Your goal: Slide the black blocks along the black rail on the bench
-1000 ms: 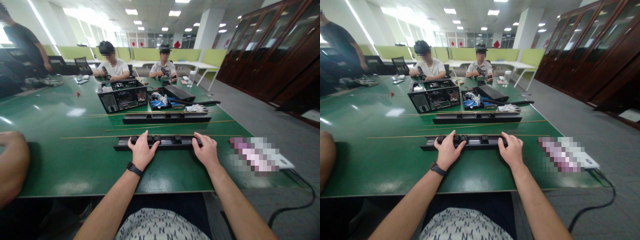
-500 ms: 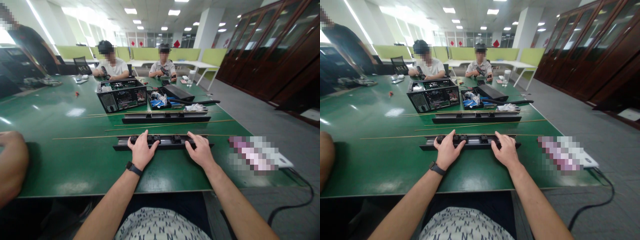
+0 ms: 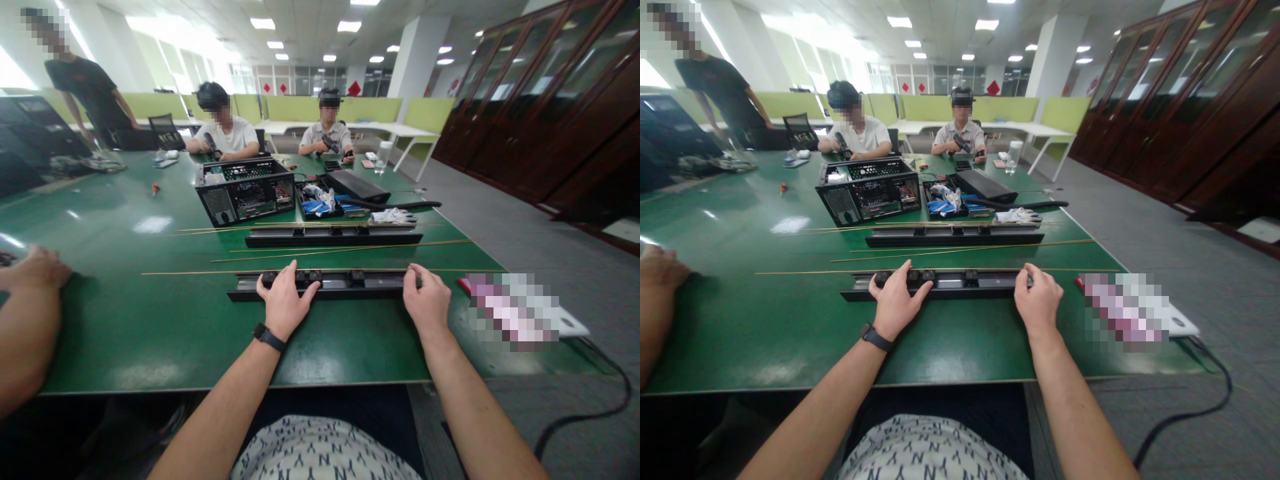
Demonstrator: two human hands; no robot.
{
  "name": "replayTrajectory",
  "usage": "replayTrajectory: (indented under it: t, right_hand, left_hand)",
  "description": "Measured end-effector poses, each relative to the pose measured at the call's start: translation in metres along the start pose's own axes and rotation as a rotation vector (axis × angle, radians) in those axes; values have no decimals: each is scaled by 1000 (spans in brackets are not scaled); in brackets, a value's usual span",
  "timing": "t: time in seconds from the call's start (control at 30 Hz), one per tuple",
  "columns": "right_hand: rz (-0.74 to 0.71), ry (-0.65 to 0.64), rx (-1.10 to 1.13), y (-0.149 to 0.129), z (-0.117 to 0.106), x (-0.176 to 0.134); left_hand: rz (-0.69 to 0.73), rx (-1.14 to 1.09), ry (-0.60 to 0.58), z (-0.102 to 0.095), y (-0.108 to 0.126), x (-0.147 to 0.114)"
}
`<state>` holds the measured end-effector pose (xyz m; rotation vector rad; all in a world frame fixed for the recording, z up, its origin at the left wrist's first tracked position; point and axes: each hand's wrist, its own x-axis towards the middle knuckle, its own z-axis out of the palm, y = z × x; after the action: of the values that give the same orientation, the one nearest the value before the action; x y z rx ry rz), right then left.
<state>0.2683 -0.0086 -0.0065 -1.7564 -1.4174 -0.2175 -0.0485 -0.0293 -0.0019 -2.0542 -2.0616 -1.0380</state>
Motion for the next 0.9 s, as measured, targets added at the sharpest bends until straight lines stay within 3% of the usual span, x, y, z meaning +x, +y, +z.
replayTrajectory:
  t: [0.2,0.73,0.9]
  right_hand:
    - [193,93,-37,16,-4,7]
    - [413,126,-77,49,-11,27]
    - [416,138,-47,58,-8,35]
  left_hand:
    - [-8,16,-7,1,-1,0]
    - [6,2,5,1,-2,0]
    - [5,-10,6,1,-2,0]
